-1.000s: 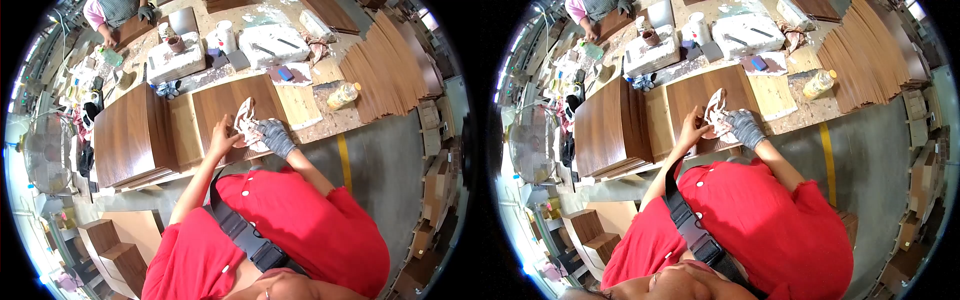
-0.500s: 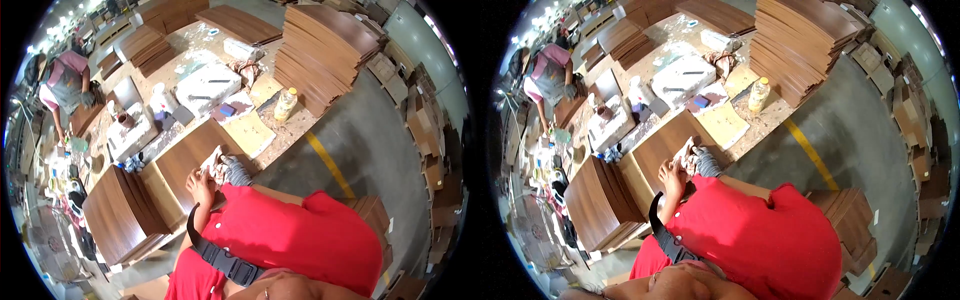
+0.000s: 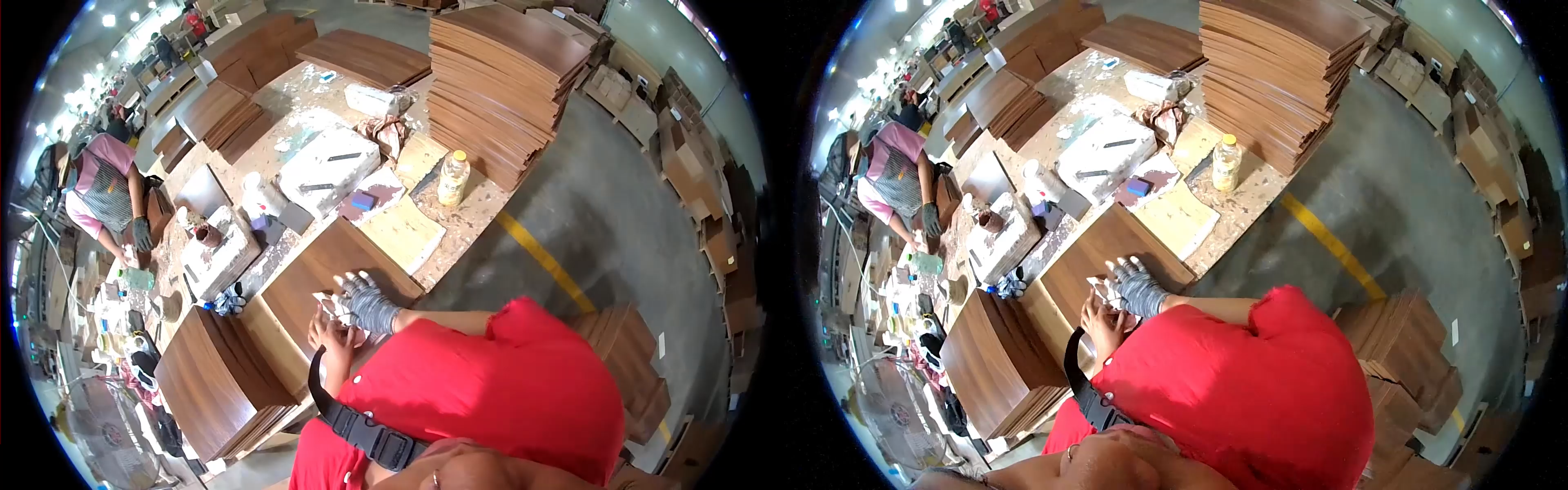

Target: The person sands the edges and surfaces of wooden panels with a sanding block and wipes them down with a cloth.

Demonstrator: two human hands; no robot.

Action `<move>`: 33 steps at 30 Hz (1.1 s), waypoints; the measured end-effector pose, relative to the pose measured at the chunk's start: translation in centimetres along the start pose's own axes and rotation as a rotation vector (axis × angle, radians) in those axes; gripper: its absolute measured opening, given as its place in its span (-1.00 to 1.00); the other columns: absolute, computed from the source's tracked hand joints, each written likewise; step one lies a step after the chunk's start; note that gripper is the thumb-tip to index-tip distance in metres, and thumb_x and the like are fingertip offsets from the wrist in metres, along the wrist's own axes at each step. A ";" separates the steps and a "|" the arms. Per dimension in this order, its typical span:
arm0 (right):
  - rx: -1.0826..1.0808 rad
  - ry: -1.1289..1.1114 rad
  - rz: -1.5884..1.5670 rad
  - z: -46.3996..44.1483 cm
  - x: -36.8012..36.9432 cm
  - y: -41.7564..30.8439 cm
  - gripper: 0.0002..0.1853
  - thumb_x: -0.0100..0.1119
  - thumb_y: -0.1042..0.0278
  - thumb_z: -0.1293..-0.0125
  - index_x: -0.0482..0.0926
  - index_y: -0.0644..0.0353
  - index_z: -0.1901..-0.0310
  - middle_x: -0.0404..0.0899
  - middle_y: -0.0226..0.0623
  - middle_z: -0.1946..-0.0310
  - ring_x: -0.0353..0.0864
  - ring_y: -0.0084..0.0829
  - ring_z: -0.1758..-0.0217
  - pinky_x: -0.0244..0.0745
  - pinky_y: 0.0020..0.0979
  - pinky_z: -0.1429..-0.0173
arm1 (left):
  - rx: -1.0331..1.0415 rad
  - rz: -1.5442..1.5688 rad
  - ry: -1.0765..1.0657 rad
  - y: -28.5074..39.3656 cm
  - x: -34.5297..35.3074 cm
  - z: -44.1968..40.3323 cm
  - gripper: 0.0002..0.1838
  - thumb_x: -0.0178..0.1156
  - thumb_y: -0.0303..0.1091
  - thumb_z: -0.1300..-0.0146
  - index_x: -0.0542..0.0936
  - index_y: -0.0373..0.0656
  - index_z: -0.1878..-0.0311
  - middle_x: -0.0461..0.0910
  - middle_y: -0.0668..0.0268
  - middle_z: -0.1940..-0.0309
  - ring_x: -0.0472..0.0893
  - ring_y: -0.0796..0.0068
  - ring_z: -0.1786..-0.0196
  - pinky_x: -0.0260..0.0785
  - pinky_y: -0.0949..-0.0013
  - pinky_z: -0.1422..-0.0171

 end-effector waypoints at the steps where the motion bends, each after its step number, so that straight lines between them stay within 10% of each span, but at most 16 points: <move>1: 0.113 -0.039 -0.056 0.1 -0.8 0.7 -0.32 0.02 -0.17 -0.37 0.35 -0.02 -0.44 0.18 -0.10 -0.49 0.19 0.01 -0.51 -0.07 0.13 -0.57 | 0.002 -0.005 0.003 -0.5 0.3 0.0 -0.71 0.44 -0.20 -0.05 0.64 -0.21 0.31 0.27 0.10 -0.49 0.25 -0.06 -0.45 0.10 -0.10 -0.43; 6: 0.570 -0.194 -0.456 2.9 -0.3 1.9 -0.39 0.09 -0.02 -0.34 0.39 -0.04 -0.40 0.35 0.00 -0.31 0.36 -0.01 -0.36 0.19 0.01 -0.47 | 0.032 0.214 -0.071 -1.0 2.2 -0.5 -0.63 0.40 -0.40 -0.02 0.59 -0.36 0.10 0.45 -0.01 -0.32 0.51 -0.05 -0.24 0.37 0.12 -0.25; 9: 0.229 -0.038 -0.286 1.4 3.4 0.8 -0.47 0.01 0.03 -0.41 0.40 -0.04 -0.37 0.45 -0.04 -0.24 0.40 -0.04 -0.34 0.22 -0.05 -0.46 | -0.052 0.559 -0.155 -1.5 3.8 -0.1 -0.62 0.26 -0.65 -0.13 0.55 -0.39 -0.06 0.59 0.18 -0.08 0.62 0.33 -0.08 0.43 0.34 -0.20; 17: 0.142 -0.289 -0.085 1.8 2.9 -1.9 -0.11 -0.04 -0.30 -0.33 0.10 0.09 -0.55 0.00 0.00 -0.58 0.07 -0.01 -0.57 -0.21 0.10 -0.61 | -0.658 1.733 -0.468 1.7 3.4 1.5 -0.48 -0.26 -0.15 -0.57 0.42 -0.32 -0.35 0.63 0.09 -0.07 0.61 0.17 -0.08 0.40 0.22 -0.26; 22: 0.180 -0.353 -0.141 0.9 6.9 -1.7 0.02 0.10 -0.32 -0.19 0.02 0.08 -0.58 -0.14 -0.08 -0.63 -0.09 0.01 -0.65 -0.35 0.15 -0.62 | -0.448 1.126 -0.420 -5.6 4.7 1.6 -0.48 -0.27 -0.13 -0.58 0.48 -0.34 -0.27 0.63 0.08 -0.07 0.58 0.18 -0.13 0.34 0.23 -0.33; 25: -0.043 -0.478 0.033 0.0 5.0 -2.3 -0.09 0.32 0.01 -0.13 0.18 -0.01 -0.51 0.11 -0.18 -0.56 0.09 -0.17 -0.61 -0.14 -0.09 -0.65 | -0.355 0.819 -0.387 -5.7 3.2 1.4 -0.47 -0.27 -0.12 -0.59 0.51 -0.35 -0.23 0.63 0.07 -0.08 0.57 0.19 -0.15 0.31 0.24 -0.36; 27: -0.185 -0.229 0.004 -1.2 0.6 -2.7 -0.24 0.47 0.33 0.05 0.45 -0.14 -0.28 0.61 -0.31 -0.12 0.57 -0.22 -0.26 0.43 -0.24 -0.36 | -0.361 0.990 -0.218 -3.1 -0.2 0.5 -0.55 -0.14 -0.21 -0.55 0.58 -0.42 -0.11 0.69 0.08 0.00 0.65 0.27 -0.01 0.42 0.32 -0.22; 31: -0.092 -0.378 -0.277 -2.2 1.1 -1.2 -0.27 0.42 0.32 -0.04 0.42 -0.06 -0.32 0.55 -0.31 -0.22 0.49 -0.14 -0.34 0.38 -0.17 -0.40 | -0.371 1.001 0.036 -5.5 -0.6 0.6 -0.55 -0.10 -0.22 -0.55 0.61 -0.45 -0.05 0.71 0.07 0.03 0.67 0.36 0.01 0.45 0.33 -0.17; 33: -0.246 -0.091 -0.056 -2.1 2.0 -2.5 -0.30 0.36 0.19 -0.12 0.40 -0.04 -0.35 0.41 -0.21 -0.33 0.32 -0.07 -0.44 0.23 -0.08 -0.47 | -0.417 1.049 0.001 -5.1 -0.6 1.0 -0.55 -0.09 -0.18 -0.55 0.62 -0.41 -0.06 0.71 0.10 0.04 0.65 0.37 0.01 0.45 0.33 -0.14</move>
Point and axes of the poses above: each hand's wrist, its own z-axis away from the middle knuckle, its own x-axis out of the palm, y = z × x, the point moved 9 cm from there along -z, towards the middle knuckle
